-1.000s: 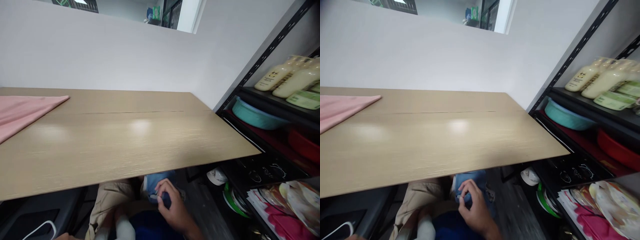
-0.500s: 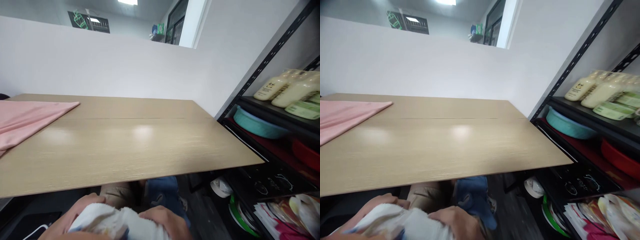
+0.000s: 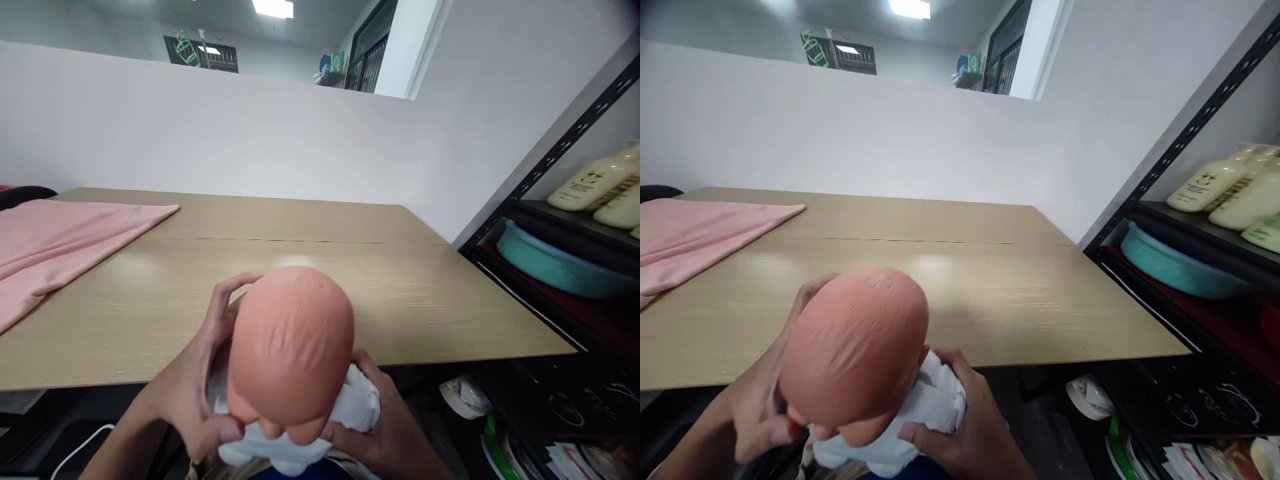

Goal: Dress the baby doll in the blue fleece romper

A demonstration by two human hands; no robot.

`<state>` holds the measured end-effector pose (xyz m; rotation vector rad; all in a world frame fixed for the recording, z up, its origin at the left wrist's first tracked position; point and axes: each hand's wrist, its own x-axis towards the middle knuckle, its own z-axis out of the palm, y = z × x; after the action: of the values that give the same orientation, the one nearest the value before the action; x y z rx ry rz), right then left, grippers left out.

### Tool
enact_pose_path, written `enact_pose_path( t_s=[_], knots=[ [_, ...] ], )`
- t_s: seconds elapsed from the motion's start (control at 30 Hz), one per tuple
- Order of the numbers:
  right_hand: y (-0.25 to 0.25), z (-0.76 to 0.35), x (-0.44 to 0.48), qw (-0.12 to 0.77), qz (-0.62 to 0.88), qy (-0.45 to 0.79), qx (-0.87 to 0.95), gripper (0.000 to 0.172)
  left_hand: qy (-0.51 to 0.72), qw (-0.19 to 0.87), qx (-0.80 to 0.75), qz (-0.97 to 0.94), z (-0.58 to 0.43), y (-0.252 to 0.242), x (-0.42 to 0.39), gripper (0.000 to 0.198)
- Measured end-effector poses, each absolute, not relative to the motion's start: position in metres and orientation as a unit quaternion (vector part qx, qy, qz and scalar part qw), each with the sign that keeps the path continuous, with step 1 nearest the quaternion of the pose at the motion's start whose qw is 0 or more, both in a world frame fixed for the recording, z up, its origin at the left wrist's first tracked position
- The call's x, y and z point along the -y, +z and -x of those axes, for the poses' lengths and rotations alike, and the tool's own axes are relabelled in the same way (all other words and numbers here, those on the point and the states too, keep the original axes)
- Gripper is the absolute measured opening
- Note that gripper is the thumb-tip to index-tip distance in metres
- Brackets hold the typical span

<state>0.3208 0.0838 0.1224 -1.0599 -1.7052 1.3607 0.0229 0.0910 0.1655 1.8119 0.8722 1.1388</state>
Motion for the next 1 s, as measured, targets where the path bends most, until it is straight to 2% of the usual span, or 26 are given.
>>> enact_pose_path(
  t_s=[0.1,0.23,0.6,0.9,1.0],
  knots=[
    [0.129,-0.330,-0.110,0.357,0.421,0.508,0.662,0.078,0.449,0.385,-0.337,-0.733,-0.032,0.176,-0.123,0.130],
    [0.124,-0.334,-0.152,0.347,0.428,0.518,0.655,0.074,0.428,0.385,-0.312,-0.756,-0.031,0.174,-0.171,0.125],
    [0.117,-0.323,-0.235,0.285,0.443,0.566,0.634,0.070,0.426,0.556,-0.346,-0.624,-0.011,0.123,-0.266,0.105],
    [0.099,-0.319,-0.310,0.276,0.467,0.492,0.682,0.069,0.430,0.575,-0.425,-0.551,-0.016,0.115,-0.327,0.101],
    [0.096,-0.325,-0.327,0.240,0.477,0.468,0.704,0.062,0.427,0.580,-0.449,-0.529,-0.015,0.109,-0.349,0.095]
  ],
)
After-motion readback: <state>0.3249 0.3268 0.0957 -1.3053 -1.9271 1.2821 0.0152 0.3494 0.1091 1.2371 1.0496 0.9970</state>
